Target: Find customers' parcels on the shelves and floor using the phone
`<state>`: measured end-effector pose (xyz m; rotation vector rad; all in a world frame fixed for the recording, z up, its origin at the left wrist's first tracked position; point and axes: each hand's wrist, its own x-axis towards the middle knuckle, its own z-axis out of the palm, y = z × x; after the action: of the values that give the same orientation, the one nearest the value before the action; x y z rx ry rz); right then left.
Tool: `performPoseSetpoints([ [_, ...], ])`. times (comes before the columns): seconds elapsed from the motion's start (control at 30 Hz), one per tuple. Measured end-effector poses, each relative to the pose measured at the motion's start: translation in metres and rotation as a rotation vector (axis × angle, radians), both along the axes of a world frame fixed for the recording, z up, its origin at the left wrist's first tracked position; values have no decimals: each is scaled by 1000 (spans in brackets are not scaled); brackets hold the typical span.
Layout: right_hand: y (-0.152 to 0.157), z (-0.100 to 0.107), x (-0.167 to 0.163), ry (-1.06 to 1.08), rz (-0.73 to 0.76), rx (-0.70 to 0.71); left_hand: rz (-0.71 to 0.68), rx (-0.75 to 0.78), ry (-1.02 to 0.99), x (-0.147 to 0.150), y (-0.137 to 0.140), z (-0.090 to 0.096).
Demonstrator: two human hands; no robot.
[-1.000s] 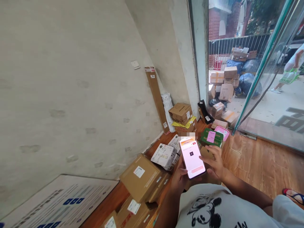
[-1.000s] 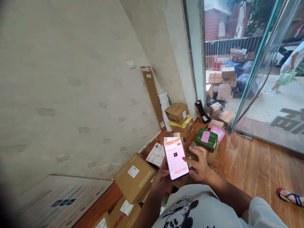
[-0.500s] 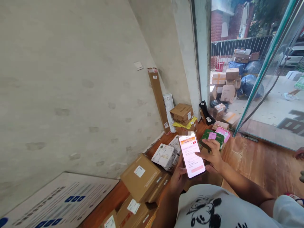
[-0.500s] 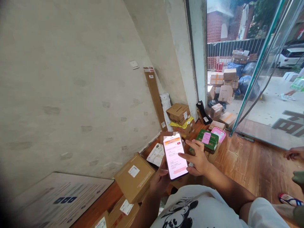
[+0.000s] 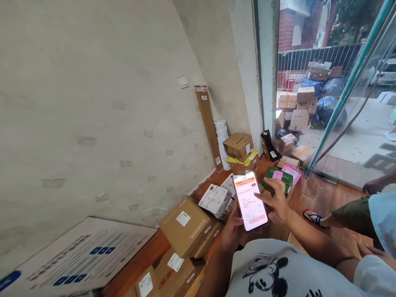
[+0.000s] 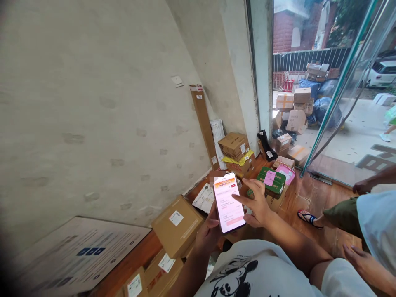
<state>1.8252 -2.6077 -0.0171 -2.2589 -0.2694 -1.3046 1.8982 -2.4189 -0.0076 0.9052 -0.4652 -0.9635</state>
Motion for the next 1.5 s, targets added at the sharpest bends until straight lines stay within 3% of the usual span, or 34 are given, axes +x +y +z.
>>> performPoseSetpoints([
  [0.13,1,-3,-3,-29,56,-75,37,16,-15,-4,1,5],
  [0.37,11,3,-1,60,-9,106,24,12,-15,-4,2,0],
  [0.6,9,-3,-7,-83,102,-5,21,2,11,-5,1,4],
  [0.87,14,-2,-4,46,10,136,15,4,31,-6,2,1],
  [1.07,10,-13,-4,-63,80,29,91,49,-54,-8,0,6],
  [1.3,14,-4,-5,72,-10,120,12,-5,43,-5,3,5],
  [1.5,8,-13,-5,-37,64,-33,42,31,49,-4,1,8],
])
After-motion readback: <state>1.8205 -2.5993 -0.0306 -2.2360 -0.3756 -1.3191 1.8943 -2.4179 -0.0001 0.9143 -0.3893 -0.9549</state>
